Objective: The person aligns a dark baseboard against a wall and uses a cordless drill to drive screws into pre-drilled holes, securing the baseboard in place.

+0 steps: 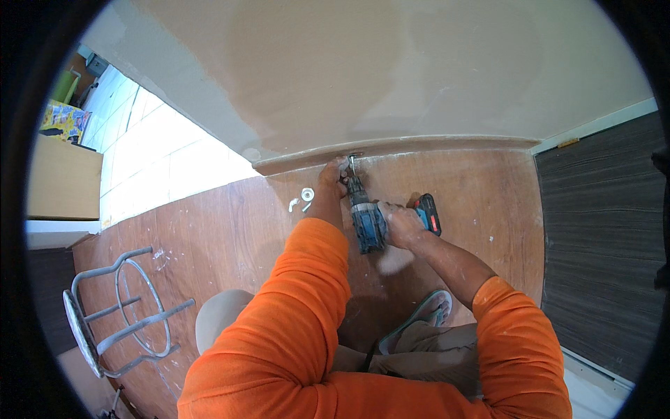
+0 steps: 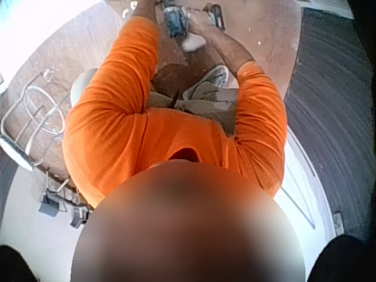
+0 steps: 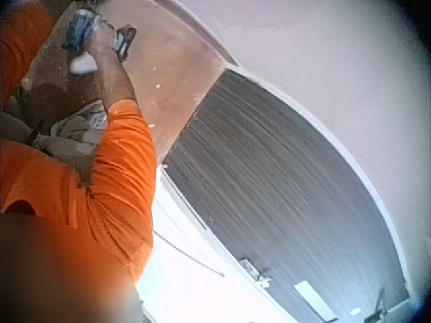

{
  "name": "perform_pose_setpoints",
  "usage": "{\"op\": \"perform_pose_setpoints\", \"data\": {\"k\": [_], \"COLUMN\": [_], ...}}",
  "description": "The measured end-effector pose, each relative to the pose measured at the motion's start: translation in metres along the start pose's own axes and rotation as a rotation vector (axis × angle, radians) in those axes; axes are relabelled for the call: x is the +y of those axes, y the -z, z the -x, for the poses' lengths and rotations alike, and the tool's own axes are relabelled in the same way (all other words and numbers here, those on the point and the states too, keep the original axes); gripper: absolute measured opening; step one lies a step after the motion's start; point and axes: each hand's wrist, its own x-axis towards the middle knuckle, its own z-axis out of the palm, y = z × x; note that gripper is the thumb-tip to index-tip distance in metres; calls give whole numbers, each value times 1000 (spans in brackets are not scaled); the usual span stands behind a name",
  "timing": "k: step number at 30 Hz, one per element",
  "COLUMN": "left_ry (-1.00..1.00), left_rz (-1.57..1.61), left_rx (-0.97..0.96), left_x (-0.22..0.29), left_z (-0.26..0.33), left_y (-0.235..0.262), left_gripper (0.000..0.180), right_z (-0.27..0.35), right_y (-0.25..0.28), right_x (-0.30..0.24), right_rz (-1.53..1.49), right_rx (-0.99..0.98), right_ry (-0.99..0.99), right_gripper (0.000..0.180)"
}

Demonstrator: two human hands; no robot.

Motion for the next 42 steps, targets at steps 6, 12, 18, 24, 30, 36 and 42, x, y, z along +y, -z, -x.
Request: {"op": "perform_pose_setpoints", "data": {"k": [6,12,18,24,30,36,42], "left_ry": [50,34,43,63,29,-3,26], "left_rz": [31,23,35,0,7,42,6], "left_rx": [52,36,96,97,39,51,47], "left_x": [1,6,7,9,8,1,4], "left_z": [3,19,25,25,25,13,-1], "left_y": [-8,-13,-18,-19,-16,-12,-6], "left_gripper": [10,11,6,9,10,7,9], "right_z": [-1,-3,-1,1,0,0,3], "right_y": [5,2,8,9,11,10,2], "right_x": [-5,-6,-10,-15,-16,-19,-19], "right_rz": [-36,-2,-10,-46,-32,-52,-67], "right_rx": [-28,-4,-5,19,-39,-19,57], "right_ry": [-38,-61,-58,-67,-78,-79,-60], "right_gripper": [57,58,56,52,57,55,49]}}
